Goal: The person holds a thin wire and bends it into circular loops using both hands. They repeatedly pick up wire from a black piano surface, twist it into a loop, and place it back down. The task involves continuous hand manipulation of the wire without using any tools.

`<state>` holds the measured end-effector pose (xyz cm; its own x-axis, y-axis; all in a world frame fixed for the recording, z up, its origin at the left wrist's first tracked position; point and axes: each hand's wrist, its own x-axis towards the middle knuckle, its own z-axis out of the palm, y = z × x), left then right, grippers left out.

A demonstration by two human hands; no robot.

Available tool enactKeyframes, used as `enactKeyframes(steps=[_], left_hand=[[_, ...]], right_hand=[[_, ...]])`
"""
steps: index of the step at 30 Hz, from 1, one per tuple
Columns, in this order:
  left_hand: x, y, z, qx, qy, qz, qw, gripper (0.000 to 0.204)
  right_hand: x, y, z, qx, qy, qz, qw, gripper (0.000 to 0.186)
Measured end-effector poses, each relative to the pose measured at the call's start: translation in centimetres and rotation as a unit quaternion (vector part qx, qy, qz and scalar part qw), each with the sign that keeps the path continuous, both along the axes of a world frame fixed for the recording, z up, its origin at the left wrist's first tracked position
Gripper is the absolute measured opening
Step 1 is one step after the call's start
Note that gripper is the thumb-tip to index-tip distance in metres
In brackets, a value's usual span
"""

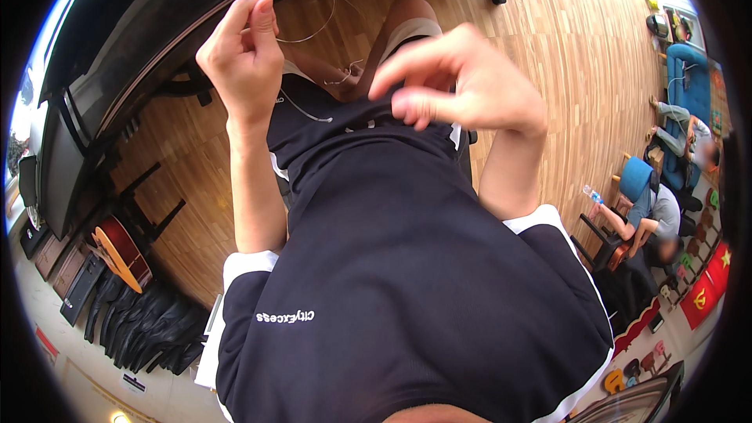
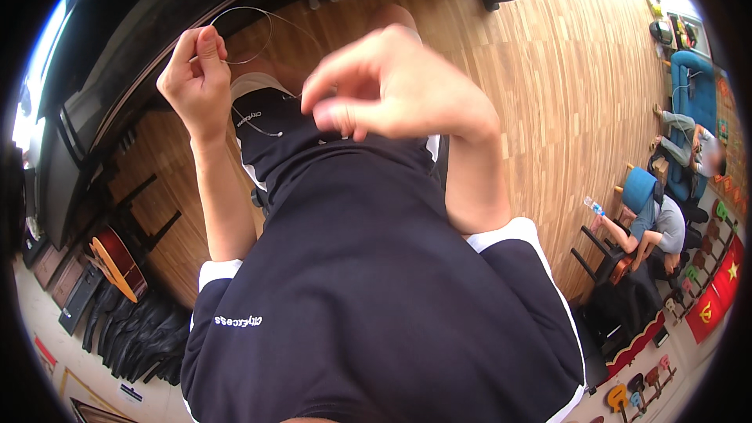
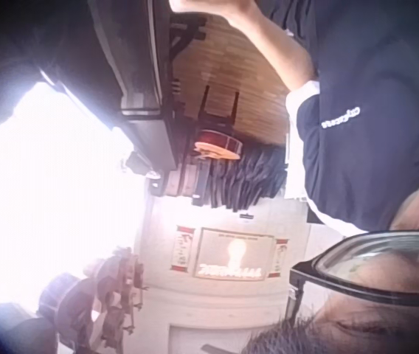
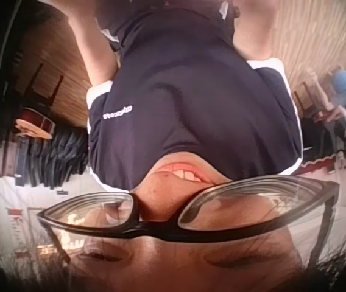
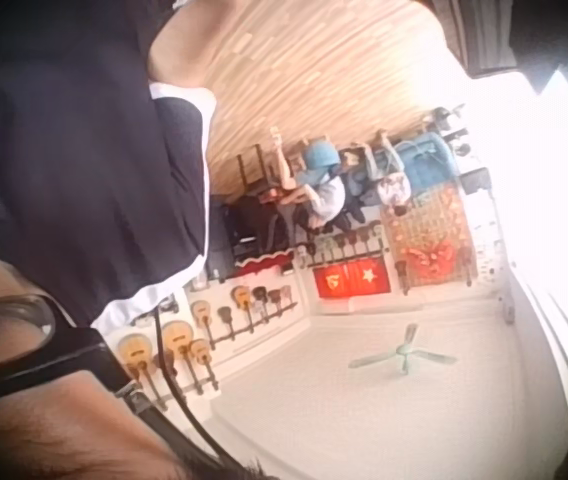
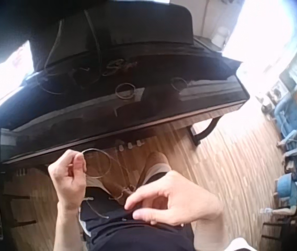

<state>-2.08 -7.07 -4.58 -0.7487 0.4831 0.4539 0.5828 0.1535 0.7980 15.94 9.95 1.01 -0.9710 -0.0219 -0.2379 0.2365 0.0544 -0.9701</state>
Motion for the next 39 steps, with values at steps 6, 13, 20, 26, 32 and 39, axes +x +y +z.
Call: enactKeyframes(steps=[6,13,20,26,32,39], left_hand=[[1.2,-0.3,0.9,0.028,0.018,-0.02,0.999,0.02],[2.1,-0.4,1.9,0.069,0.021,-0.021,0.997,0.019],[2.5,0.4,3.1,0.074,-0.012,0.007,0.997,0.019],[4.0,1.1,4.7,0.141,-0.207,-0.061,0.966,0.02],[4.0,1.2,4.7,0.104,-0.099,-0.019,0.989,0.013],[4.0,1.6,4.0,0.089,-0.019,0.03,0.995,0.011]], right_hand=[[-2.5,-0.8,-1.0,0.041,0.082,-0.211,0.973,0.018],[-2.4,-1.6,-0.1,-0.047,0.115,-0.23,0.965,0.006],[-2.8,-1.8,0.8,-0.098,0.134,-0.224,0.96,0.006],[-3.7,-2.6,1.1,-0.066,0.173,-0.237,0.954,0.007],[-4.1,-2.6,0.7,-0.135,0.215,-0.188,0.949,0.008],[-5.1,-3.5,0.2,-0.177,0.277,-0.172,0.929,0.011]])
